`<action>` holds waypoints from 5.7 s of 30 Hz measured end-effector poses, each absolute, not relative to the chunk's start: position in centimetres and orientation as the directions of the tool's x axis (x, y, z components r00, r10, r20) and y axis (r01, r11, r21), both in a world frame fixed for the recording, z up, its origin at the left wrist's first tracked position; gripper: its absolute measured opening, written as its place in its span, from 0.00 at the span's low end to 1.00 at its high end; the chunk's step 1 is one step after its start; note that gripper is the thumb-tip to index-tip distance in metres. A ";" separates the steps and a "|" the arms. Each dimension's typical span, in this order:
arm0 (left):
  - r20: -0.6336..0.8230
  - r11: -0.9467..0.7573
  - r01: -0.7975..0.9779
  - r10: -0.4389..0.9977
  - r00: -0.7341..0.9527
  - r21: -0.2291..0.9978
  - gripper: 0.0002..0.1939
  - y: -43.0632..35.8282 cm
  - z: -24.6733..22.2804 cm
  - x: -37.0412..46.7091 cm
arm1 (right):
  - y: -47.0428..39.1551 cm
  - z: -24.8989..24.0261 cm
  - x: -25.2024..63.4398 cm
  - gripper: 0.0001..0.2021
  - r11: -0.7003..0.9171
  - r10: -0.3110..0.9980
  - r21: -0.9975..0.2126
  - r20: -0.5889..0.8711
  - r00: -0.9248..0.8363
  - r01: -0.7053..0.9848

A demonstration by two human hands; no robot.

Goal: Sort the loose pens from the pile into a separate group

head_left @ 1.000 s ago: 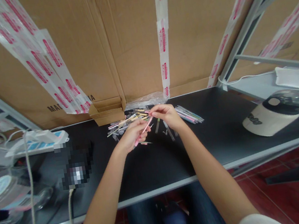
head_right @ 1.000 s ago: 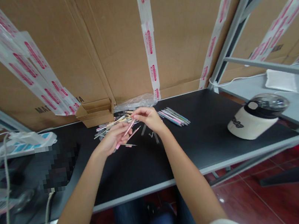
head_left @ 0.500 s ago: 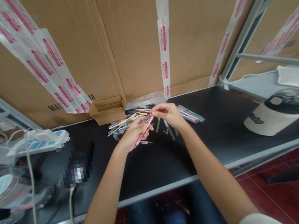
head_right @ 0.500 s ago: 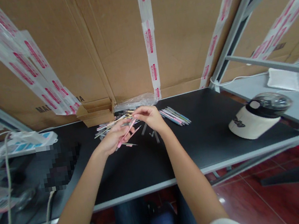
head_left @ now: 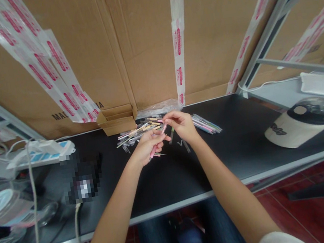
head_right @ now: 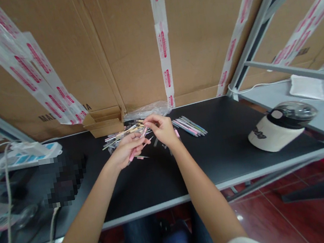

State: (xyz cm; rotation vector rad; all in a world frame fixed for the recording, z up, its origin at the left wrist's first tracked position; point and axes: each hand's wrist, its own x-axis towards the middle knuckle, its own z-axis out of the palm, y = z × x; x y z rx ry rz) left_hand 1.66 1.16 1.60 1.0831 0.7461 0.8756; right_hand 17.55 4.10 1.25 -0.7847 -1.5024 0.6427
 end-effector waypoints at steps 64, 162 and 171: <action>0.258 -0.246 -0.079 0.931 0.257 0.966 0.15 2.0 -1.3 3.5 | 4.1 1.2 16.4 0.07 0.543 0.837 -0.833 0.528 0.143 -0.108; 0.569 -0.688 0.723 0.620 0.541 0.062 0.14 2.4 0.3 0.3 | 3.8 1.0 18.9 0.17 0.570 0.816 -0.740 0.462 -0.347 0.356; 0.575 -0.674 0.730 0.645 0.503 0.117 0.16 2.0 0.7 0.2 | 3.6 1.3 18.6 0.18 0.638 0.770 -0.627 0.533 -0.351 0.448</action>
